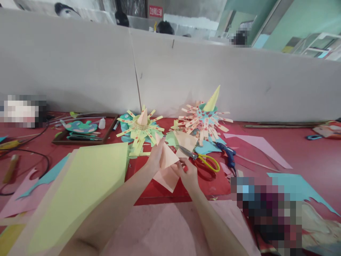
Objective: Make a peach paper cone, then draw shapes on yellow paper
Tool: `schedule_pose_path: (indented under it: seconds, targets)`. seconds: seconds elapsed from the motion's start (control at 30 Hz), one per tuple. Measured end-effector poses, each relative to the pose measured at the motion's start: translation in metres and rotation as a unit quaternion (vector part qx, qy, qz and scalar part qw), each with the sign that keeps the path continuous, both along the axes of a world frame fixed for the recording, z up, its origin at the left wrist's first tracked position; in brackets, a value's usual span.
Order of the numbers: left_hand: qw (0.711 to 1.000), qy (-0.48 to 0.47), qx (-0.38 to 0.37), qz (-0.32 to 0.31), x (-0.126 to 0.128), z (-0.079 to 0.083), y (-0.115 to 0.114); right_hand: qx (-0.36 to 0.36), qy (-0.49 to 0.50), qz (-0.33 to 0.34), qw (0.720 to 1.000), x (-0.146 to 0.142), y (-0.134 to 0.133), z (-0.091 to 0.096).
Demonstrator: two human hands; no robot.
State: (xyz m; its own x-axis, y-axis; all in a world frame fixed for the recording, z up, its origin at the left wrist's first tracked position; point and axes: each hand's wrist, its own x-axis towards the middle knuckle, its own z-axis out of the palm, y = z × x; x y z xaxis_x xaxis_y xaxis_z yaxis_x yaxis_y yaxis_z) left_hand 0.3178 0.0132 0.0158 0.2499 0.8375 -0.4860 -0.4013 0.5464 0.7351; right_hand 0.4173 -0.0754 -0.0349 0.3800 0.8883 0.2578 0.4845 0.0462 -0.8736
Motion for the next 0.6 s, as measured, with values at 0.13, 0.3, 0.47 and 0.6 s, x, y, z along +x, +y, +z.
schedule_pose_path:
  seconds: [0.13,0.3,0.47,0.6]
  targets:
    - [0.996,-0.055,0.015,-0.064,0.003,0.005,-0.008,-0.002,0.098,0.002,0.995,0.003,0.001,-0.001]
    - [0.989,-0.101,0.054,-0.090,0.009,0.001,-0.015,0.011,0.194,0.004,0.981,0.006,0.004,-0.005]
    - [0.998,-0.035,-0.034,-0.047,0.006,-0.008,-0.006,0.005,0.193,0.053,0.980,0.004,0.005,-0.008]
    - [0.992,-0.034,-0.099,-0.070,0.003,-0.015,-0.001,-0.002,0.166,0.071,0.984,0.003,0.005,-0.009]
